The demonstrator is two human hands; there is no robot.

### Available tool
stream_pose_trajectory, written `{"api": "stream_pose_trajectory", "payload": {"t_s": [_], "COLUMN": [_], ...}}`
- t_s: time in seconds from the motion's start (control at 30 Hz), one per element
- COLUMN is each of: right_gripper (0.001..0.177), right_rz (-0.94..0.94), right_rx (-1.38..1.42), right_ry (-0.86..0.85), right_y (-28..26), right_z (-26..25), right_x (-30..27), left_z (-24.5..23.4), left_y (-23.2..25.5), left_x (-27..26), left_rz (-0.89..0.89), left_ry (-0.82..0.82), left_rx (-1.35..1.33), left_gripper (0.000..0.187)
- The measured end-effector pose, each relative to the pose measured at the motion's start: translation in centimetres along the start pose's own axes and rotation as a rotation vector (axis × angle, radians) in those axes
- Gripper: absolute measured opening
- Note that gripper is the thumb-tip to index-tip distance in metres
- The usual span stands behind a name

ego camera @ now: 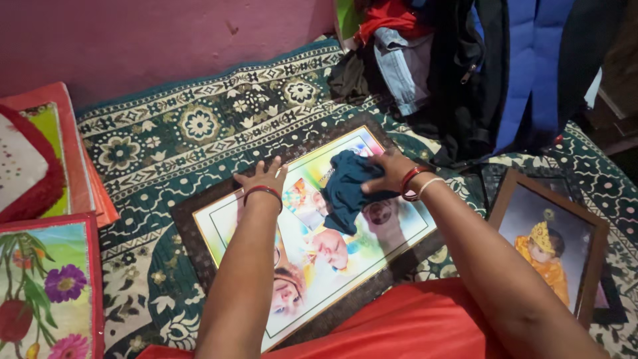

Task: The person sits on a patterned rug and wipes a framed photo collage with a blue cloth. They clean the front glass, edges, and back of the frame, then flip it over to wipe the reverse side.

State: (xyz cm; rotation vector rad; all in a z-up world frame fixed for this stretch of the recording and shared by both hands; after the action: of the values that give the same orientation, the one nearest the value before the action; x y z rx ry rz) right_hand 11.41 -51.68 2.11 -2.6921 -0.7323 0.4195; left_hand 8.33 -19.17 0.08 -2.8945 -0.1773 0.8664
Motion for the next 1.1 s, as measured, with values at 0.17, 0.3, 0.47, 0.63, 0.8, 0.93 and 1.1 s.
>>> {"api": "stream_pose_trajectory", "payload": {"t_s": [0.17, 0.3, 0.47, 0.63, 0.8, 0.93, 1.1], "right_gripper": [0.05, 0.029, 0.017, 0.022, 0.075, 0.074, 0.076], "right_rz": [-0.078, -0.656, -0.255, -0.007, -0.053, 0.419, 0.265], "right_rx": [-0.322, -0.459, 1.065, 1.325, -0.128, -0.089, 0.105], "right_ry": [-0.313, 0.505, 0.508, 0.847, 0.665, 0.501, 0.754], "right_y": [-0.3, -0.6, 1.2, 3.8, 0.2, -4.3, -3.9], "right_z": [-0.5, -2.5, -1.0, 1.6, 3.8, 5.6, 4.2], "right_x": [0.8, 0.1, 0.4, 2.8, 6.5, 10.5, 12.1], "left_z": [-0.6, -0.7, -0.6, -1.0, -1.2, -0.7, -0.4], "left_y": [0.0, 0.1, -0.1, 0.0, -0.4, 0.0, -0.1], "left_x": [-0.4, -0.6, -0.7, -0.7, -0.6, -0.1, 0.3], "left_rz": [-0.021, -0.018, -0.016, -0.02, -0.017, -0.017, -0.007], "left_ry": [-0.026, -0.033, -0.017, -0.04, -0.042, -0.05, -0.035], "left_rx": [0.016, 0.031, 0.026, 0.028, 0.017, 0.019, -0.001], "left_gripper": [0.122, 0.125, 0.122, 0.124, 0.122, 0.119, 0.101]}}
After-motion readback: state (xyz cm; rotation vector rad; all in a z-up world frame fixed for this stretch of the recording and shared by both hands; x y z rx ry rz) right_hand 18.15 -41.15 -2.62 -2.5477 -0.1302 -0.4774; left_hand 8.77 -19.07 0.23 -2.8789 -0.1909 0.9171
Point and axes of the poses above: each hand's wrist, its own x-axis towards the middle knuckle, its own z-axis out of the palm, y = z × x, the point moved 1 cm from there along x, towards the middle knuckle, and after that the axes turned 13 degrees about -z, right-handed, at the moved point
